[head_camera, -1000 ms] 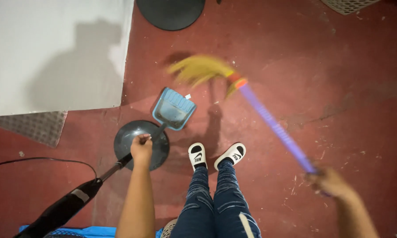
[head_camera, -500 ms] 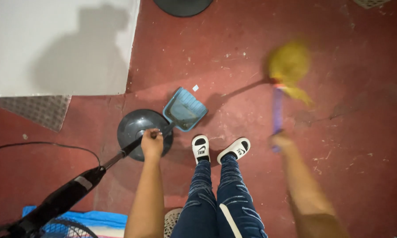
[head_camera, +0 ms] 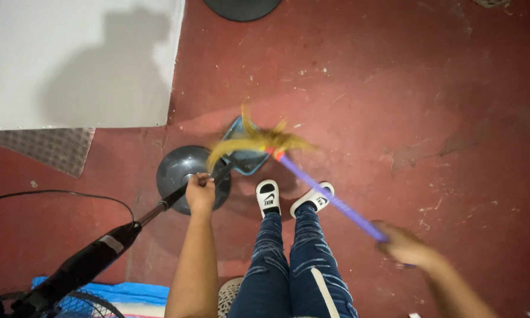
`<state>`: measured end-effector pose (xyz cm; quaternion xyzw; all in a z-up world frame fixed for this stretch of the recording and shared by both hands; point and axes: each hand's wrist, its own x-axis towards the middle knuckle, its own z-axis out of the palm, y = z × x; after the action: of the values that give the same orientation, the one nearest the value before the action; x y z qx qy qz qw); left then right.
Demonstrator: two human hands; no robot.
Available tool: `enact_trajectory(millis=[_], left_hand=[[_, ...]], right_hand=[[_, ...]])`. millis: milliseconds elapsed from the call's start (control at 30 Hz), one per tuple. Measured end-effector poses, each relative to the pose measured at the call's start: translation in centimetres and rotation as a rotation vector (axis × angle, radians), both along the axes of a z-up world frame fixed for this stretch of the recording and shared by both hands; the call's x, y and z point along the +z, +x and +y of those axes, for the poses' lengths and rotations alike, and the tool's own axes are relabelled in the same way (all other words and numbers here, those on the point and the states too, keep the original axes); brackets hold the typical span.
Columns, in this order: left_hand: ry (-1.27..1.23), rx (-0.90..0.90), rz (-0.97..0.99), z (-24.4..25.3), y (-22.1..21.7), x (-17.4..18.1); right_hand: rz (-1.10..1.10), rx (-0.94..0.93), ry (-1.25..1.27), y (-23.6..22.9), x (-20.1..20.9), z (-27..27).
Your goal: The person sweeps a red floor using a broom and dustpan, gathering debris into the dustpan. They move around the room, sweeping near a fan, a plastic basket, and a door mat, then walk toward a shelf with folded items.
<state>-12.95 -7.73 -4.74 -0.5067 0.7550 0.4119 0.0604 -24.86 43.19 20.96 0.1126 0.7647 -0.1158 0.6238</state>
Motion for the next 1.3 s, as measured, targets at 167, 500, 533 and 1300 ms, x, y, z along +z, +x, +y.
enact_trajectory(millis=[167, 500, 533, 1300], left_hand=[[0.107, 0.023, 0.067, 0.8, 1.3, 0.8], [0.211, 0.012, 0.309, 5.8, 6.0, 2.6], [0.210, 0.013, 0.310, 5.9, 6.0, 2.5], [0.057, -0.010, 0.094, 3.8, 7.1, -0.6]], right_hand=[[0.148, -0.305, -0.015, -1.2, 1.7, 10.7], [0.533, -0.529, 0.253, -3.8, -13.7, 15.1], [0.534, -0.529, 0.252, -1.9, -18.9, 16.7], [0.185, -0.410, -0.206, 2.3, -2.6, 12.8]])
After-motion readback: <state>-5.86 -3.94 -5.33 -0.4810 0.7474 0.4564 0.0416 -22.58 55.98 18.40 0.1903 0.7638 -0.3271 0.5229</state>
